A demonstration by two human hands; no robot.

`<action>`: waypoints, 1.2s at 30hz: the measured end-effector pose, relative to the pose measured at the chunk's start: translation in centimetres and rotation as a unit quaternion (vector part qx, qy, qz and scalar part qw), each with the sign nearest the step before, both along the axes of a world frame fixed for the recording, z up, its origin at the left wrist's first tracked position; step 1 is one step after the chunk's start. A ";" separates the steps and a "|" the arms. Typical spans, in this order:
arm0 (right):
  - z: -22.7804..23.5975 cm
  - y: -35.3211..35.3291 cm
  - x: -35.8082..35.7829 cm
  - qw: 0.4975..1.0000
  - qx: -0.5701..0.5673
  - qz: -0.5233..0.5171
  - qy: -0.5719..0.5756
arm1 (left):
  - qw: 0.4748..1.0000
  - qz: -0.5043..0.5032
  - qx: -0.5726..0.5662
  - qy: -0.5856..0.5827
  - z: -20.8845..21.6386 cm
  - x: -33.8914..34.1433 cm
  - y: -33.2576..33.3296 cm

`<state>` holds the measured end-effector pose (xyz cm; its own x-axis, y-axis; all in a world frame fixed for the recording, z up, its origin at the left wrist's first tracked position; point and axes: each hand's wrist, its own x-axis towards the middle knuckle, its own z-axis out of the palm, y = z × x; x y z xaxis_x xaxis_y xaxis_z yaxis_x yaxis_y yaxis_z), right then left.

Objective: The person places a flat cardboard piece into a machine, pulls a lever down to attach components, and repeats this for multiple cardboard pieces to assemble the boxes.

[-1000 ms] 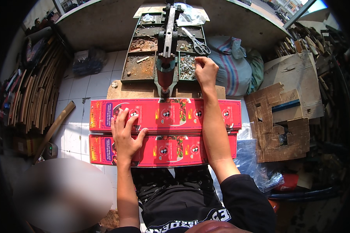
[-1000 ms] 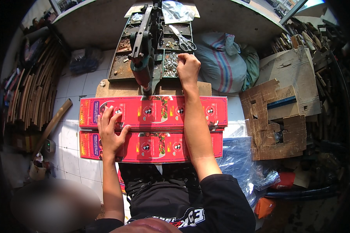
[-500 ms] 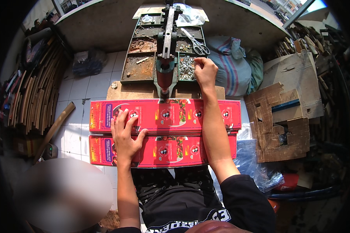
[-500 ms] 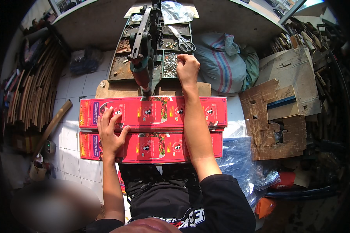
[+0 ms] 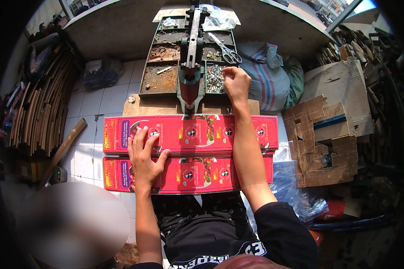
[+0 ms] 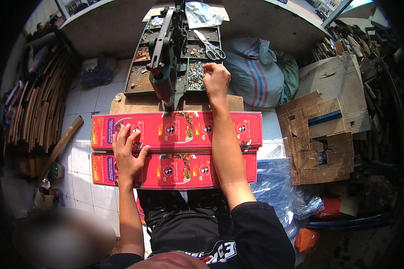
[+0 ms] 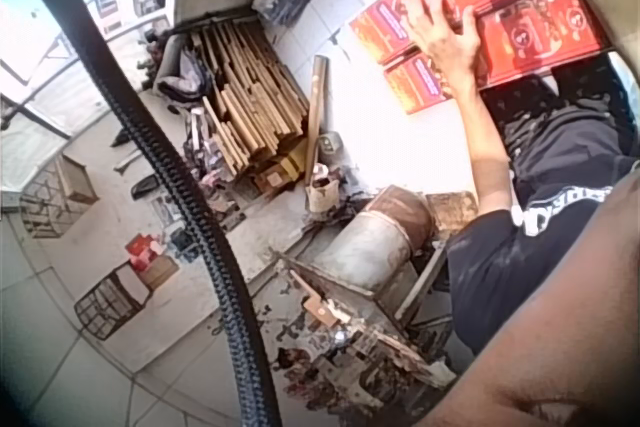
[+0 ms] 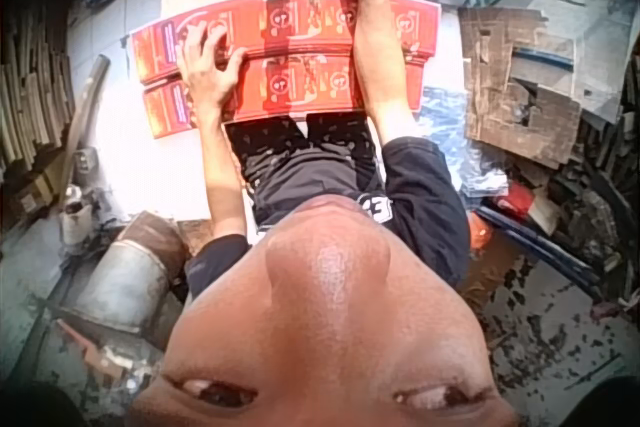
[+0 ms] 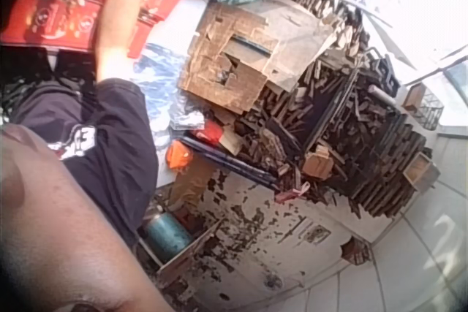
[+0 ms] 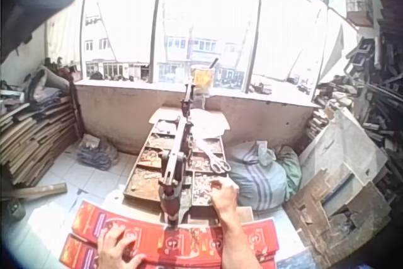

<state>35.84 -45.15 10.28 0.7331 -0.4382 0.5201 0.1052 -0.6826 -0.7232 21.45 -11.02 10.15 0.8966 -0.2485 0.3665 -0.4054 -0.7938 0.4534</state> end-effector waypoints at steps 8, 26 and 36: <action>0.3 0.3 -0.1 1.000 0.002 0.008 0.007 | 1.000 0.001 -0.002 -0.002 -0.1 0.0 0.1; 0.0 0.1 0.0 0.999 -0.042 -0.017 -0.011 | 1.000 0.001 -0.005 -0.001 0.2 0.0 -0.1; 0.2 0.4 -0.2 1.000 -0.021 0.003 -0.009 | 1.000 0.000 -0.005 -0.012 0.1 0.0 -0.1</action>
